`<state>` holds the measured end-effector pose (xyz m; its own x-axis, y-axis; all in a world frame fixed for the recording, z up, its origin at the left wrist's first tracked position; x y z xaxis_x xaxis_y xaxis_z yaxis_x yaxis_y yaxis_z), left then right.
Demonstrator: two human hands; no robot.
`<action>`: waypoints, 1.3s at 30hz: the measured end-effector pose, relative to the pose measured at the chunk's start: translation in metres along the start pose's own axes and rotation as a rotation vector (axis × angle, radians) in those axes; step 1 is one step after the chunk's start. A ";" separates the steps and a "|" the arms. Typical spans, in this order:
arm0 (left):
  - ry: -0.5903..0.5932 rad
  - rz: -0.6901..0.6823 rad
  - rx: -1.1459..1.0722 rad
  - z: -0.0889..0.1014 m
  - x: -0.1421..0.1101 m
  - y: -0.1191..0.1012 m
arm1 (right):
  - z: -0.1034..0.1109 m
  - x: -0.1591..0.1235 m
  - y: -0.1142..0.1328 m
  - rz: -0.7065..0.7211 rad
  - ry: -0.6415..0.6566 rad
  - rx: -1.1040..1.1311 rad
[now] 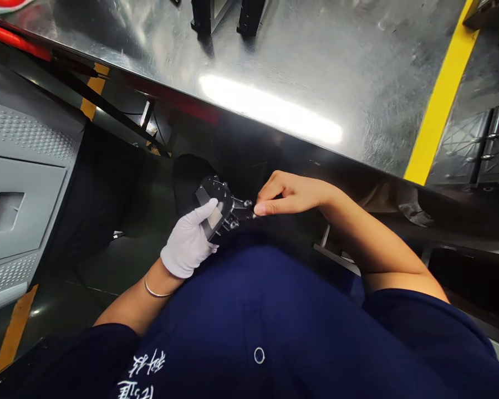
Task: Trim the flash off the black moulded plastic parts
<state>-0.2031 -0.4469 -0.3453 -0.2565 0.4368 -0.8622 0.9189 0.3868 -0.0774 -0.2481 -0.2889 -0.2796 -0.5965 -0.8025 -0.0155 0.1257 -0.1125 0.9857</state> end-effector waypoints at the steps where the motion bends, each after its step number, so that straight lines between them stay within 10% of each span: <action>1: -0.007 -0.027 -0.030 -0.001 0.001 -0.004 | -0.001 0.000 -0.002 -0.022 -0.022 0.069; 7: 0.028 -0.247 -0.239 -0.011 -0.003 -0.030 | 0.019 -0.011 -0.022 -0.145 -0.785 0.085; 12: 0.078 -0.226 -0.243 -0.022 -0.003 -0.027 | 0.001 -0.009 -0.026 -0.089 -1.065 0.122; 22: 0.012 -0.196 -0.296 -0.018 0.002 -0.021 | -0.042 0.000 -0.075 -0.345 -0.880 0.725; 28: -0.033 -0.251 -0.312 -0.010 0.003 -0.025 | -0.060 -0.016 -0.114 -0.436 -1.023 0.740; 39: -0.073 -0.284 -0.199 -0.015 0.002 -0.023 | -0.029 -0.011 -0.035 -0.069 -1.143 0.257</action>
<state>-0.2290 -0.4425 -0.3374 -0.4645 0.2330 -0.8544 0.7361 0.6379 -0.2263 -0.2230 -0.2931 -0.3189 -0.9772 0.2085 -0.0394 -0.0207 0.0910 0.9956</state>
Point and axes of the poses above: each hand's wrist, its own x-axis towards the middle knuckle, its own z-axis out of the back of the hand, y = z × x, the point moved 8 cm from there along x, towards the middle knuckle, and after that the axes turned 8 degrees about z, right-handed, at the moved point
